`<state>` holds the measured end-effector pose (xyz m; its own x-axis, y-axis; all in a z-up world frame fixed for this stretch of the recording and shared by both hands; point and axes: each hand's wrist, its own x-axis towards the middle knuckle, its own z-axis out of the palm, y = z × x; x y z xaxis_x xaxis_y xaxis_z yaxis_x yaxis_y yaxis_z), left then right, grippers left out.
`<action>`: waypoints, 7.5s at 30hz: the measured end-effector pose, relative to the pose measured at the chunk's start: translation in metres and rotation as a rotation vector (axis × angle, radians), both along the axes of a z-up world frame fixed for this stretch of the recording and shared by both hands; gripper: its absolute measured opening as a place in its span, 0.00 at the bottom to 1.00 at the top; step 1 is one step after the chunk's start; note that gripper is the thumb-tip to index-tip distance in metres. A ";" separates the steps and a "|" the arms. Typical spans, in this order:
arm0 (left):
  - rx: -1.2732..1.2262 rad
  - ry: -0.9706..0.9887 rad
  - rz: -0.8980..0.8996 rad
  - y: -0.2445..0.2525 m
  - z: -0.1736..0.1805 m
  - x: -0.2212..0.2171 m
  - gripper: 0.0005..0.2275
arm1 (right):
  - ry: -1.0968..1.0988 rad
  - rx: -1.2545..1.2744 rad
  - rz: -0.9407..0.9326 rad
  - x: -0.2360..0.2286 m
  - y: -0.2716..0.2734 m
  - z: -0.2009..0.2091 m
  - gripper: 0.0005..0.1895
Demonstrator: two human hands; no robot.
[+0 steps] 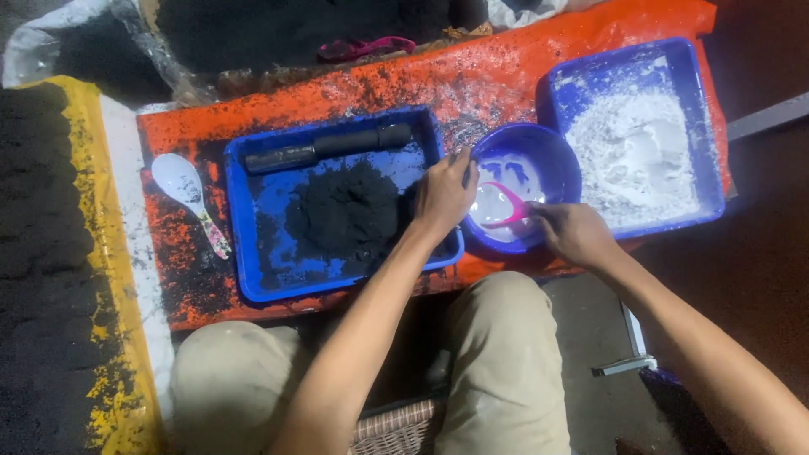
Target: Mixing charcoal powder with a liquid binder and kneading it into a thick paste within a plastic tray.
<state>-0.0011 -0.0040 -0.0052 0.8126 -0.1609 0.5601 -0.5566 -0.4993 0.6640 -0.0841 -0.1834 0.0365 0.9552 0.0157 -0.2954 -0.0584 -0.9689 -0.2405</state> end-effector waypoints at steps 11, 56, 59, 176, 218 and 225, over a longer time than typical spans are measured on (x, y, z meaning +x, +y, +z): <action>0.335 0.249 0.039 0.012 -0.005 0.009 0.15 | -0.008 0.172 -0.124 0.003 0.017 0.032 0.17; 0.407 0.654 0.331 0.249 0.107 -0.037 0.12 | 0.076 0.249 0.010 0.056 0.173 0.073 0.18; 0.337 0.689 0.323 0.251 0.103 -0.036 0.11 | 0.056 0.198 0.029 0.062 0.178 0.059 0.17; 0.160 0.116 -0.271 -0.016 0.018 0.016 0.09 | -0.354 -0.589 0.343 0.011 -0.018 0.069 0.23; 0.309 0.163 -0.032 -0.019 -0.007 0.028 0.09 | 0.210 0.418 -0.455 -0.011 0.013 0.035 0.16; 0.337 0.293 -0.070 -0.011 0.016 0.034 0.11 | 0.082 0.413 -0.412 -0.013 0.020 0.063 0.15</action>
